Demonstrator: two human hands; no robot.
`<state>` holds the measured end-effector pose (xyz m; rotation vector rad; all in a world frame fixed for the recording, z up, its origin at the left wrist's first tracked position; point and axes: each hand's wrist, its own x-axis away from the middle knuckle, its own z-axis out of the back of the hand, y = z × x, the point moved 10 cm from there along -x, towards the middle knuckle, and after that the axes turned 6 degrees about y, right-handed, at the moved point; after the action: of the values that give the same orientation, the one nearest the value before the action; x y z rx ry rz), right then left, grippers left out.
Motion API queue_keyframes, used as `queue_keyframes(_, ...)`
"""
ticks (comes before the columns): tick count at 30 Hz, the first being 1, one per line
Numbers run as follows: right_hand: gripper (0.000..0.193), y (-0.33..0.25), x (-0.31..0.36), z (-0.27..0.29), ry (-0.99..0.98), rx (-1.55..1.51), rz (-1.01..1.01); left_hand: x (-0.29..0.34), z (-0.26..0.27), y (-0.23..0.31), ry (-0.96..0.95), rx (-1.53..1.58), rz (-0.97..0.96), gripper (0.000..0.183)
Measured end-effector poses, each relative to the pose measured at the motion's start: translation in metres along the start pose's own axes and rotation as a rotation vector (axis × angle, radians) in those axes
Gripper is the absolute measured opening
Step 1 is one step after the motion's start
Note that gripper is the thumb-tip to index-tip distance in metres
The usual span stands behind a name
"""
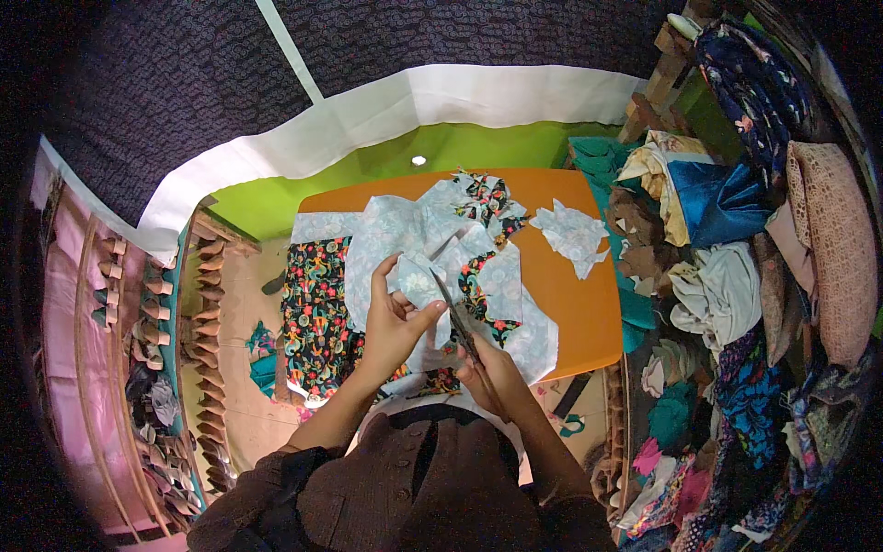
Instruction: Cutting out specific shapes from fabric pieces using scissors on a work table.
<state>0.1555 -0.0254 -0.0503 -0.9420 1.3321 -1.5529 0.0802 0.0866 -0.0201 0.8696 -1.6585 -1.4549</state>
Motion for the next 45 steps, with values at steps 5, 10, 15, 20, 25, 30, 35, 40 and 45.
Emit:
queue_keyframes(5,0.063,0.001,-0.001,-0.009,-0.085,-0.027,-0.163,-0.001,0.006,-0.004,-0.023,-0.066,0.05,0.072)
queue_keyframes(10,0.074,-0.005,-0.002,-0.015,-0.091,-0.18,-0.17,-0.001,0.0,0.004,-0.064,-0.067,-0.019,0.076)
queue_keyframes(15,0.055,0.014,0.003,-0.009,-0.159,-0.079,-0.185,-0.001,0.004,0.012,-0.041,-0.196,0.006,0.079)
queue_keyframes(20,0.063,-0.002,-0.002,-0.014,-0.131,-0.117,-0.17,0.0,0.006,0.004,-0.067,-0.27,0.054,0.083)
queue_keyframes(25,0.071,0.004,-0.003,-0.012,-0.115,-0.089,-0.176,-0.001,0.003,0.013,-0.115,-0.352,-0.015,0.081)
queue_keyframes(30,0.049,0.012,-0.001,-0.006,-0.129,0.053,-0.179,0.0,-0.001,0.012,-0.138,-0.287,-0.004,0.079)
queue_keyframes(35,0.064,-0.004,-0.003,-0.01,-0.101,-0.01,-0.167,-0.003,0.007,0.002,-0.035,0.058,-0.039,0.076)
queue_keyframes(40,0.065,0.002,-0.001,-0.011,-0.108,0.037,-0.124,-0.001,0.006,-0.002,-0.071,-0.063,0.003,0.076)
queue_keyframes(45,0.053,0.008,-0.002,-0.01,-0.113,0.02,-0.016,0.001,0.01,0.003,-0.022,-0.157,-0.097,0.077)
